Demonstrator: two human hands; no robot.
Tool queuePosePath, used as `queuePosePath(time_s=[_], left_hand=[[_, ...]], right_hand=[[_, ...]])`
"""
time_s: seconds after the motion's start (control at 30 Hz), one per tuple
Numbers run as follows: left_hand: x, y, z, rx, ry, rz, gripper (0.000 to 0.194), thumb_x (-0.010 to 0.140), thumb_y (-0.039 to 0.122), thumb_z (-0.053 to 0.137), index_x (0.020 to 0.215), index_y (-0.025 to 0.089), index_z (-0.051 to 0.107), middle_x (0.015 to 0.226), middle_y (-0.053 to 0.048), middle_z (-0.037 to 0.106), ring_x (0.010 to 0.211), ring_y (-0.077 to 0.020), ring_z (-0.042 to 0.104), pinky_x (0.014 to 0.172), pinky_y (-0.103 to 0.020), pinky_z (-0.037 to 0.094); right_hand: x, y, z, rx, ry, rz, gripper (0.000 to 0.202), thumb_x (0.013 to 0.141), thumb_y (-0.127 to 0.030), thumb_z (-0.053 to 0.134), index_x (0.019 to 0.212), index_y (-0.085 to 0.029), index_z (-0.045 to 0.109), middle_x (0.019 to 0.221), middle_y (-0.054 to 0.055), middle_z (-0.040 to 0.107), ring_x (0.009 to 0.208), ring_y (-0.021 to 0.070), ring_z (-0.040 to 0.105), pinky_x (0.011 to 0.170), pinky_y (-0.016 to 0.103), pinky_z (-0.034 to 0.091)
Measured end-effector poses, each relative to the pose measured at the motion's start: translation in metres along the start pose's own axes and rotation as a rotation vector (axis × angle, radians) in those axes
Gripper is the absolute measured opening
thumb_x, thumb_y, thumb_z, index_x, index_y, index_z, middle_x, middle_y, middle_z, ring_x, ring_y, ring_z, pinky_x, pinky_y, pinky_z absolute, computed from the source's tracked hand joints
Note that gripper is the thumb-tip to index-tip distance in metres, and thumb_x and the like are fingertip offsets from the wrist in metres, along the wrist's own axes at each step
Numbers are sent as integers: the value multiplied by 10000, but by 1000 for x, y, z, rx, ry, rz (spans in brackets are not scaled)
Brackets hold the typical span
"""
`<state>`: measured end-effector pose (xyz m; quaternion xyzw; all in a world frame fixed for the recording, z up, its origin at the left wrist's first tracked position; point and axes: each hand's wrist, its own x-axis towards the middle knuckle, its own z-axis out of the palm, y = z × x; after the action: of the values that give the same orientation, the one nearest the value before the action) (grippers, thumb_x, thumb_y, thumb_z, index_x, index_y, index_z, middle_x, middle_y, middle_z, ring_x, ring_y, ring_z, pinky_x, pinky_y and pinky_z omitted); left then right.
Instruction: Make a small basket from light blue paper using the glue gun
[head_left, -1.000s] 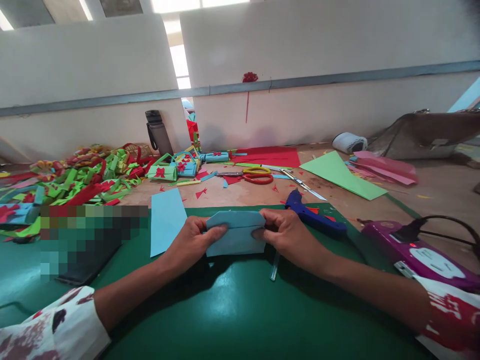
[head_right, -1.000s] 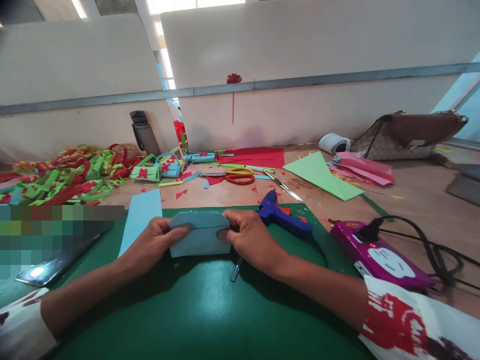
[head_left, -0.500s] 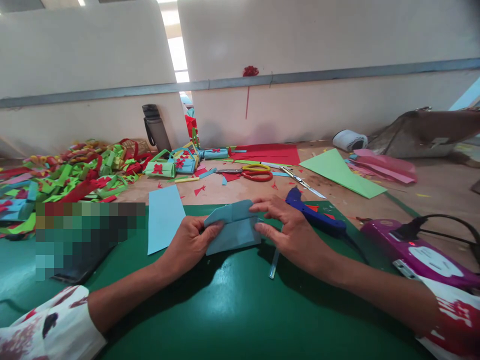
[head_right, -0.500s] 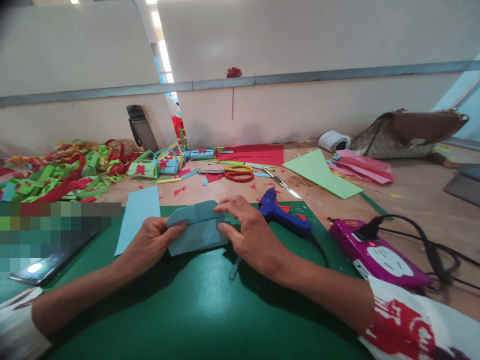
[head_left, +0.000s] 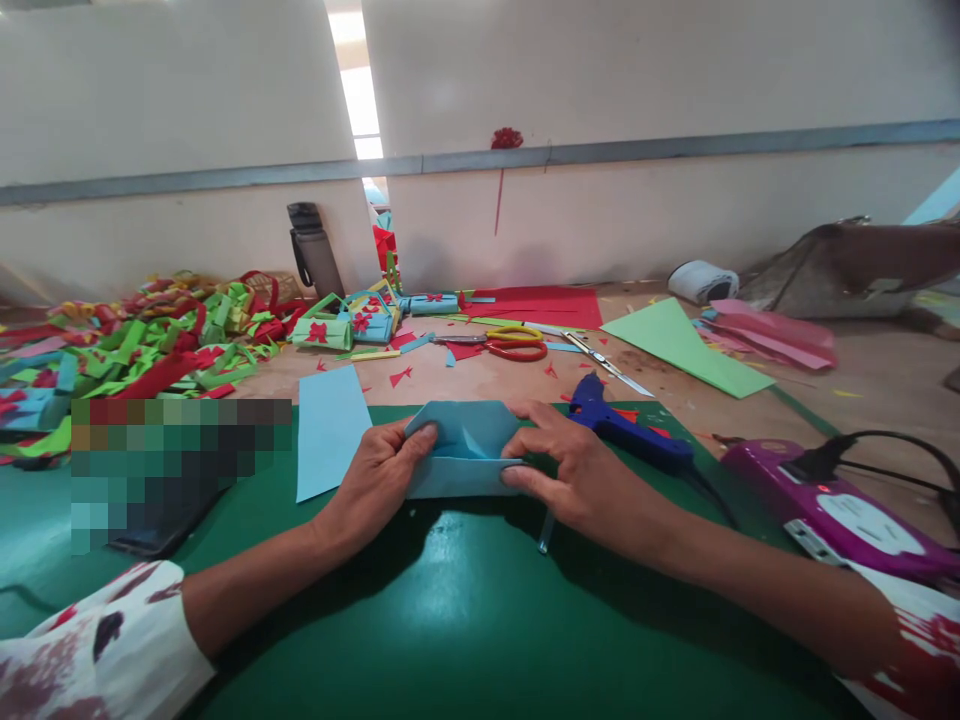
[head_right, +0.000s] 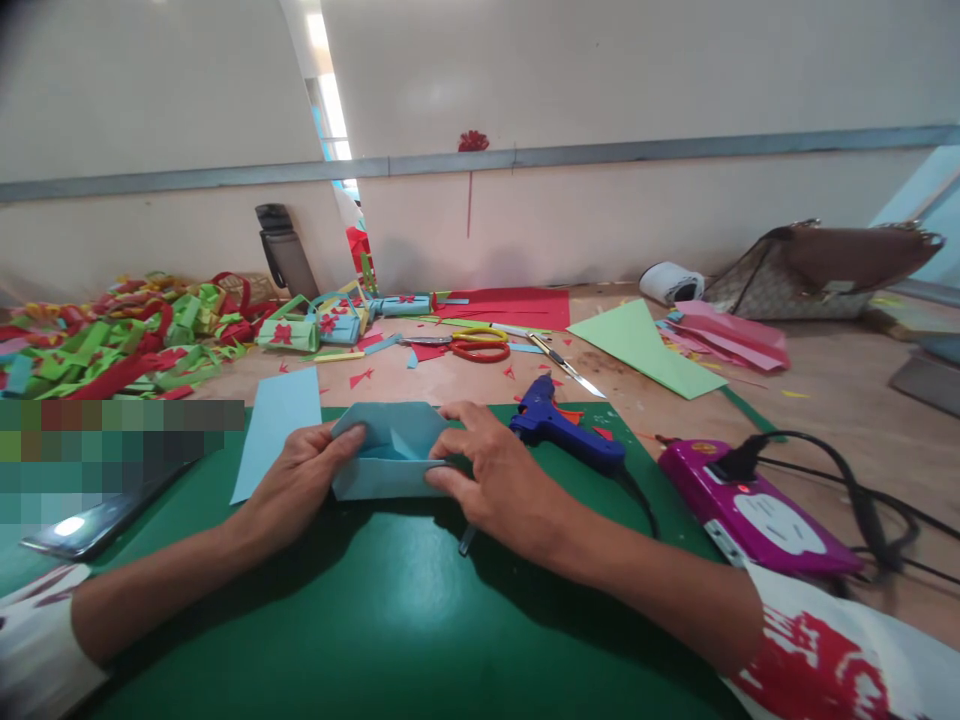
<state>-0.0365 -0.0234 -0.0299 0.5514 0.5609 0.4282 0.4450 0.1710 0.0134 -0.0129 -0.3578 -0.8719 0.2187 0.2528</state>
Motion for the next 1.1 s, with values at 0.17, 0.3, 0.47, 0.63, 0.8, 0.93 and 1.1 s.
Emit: queuePosePath(time_s=[0.17,0.3,0.47,0.63,0.8,0.93,1.1], left_hand=[[-4,1,4,-53,20,9,364,829,489,476,750,143,557,605,24,492,499,-86,383,441,-187,299],[-6,3,5,-35,25,31,328,826,458,487,750,148,564,647,11,531,537,-101,421,480,-198,345],[-7,4,6,-90,4,34,320,828,448,495,785,142,579,675,4,560,586,-114,463,544,-214,391],[-7,5,8,-134,5,17,314,841,434,484,853,141,596,676,5,554,596,-121,469,547,-218,391],[-8,5,8,-110,-25,84,297,865,391,456,898,139,610,726,-8,571,686,-147,499,647,-243,420],[-9,5,9,-26,-45,129,295,879,381,429,871,149,612,713,0,561,689,-148,485,649,-235,406],[-12,7,9,-31,-73,128,286,884,389,416,843,161,585,660,21,513,608,-122,442,593,-222,382]], right_hand=[[-1,6,5,-93,117,-207,352,797,-116,551,1141,-189,551,1282,134,472,1213,249,450,988,444,398],[-4,10,10,-232,158,-340,294,804,-95,529,1079,-180,587,1287,162,462,1249,288,402,968,498,413],[-4,6,9,-400,212,-428,182,809,-59,501,915,-139,625,1300,191,439,1304,324,306,1011,525,356],[-5,4,6,-520,242,-535,270,825,-25,435,988,-161,603,1303,161,472,1319,329,269,992,551,345],[-8,7,5,-475,219,-588,391,841,-42,438,1208,-161,499,1134,102,621,1131,252,500,941,446,425],[-11,5,5,-363,191,-495,423,844,-47,438,1234,-203,487,1046,64,667,939,187,613,826,328,499],[-16,-4,4,-287,57,-310,264,875,-148,450,1048,-233,629,865,42,705,792,183,653,720,292,513]])
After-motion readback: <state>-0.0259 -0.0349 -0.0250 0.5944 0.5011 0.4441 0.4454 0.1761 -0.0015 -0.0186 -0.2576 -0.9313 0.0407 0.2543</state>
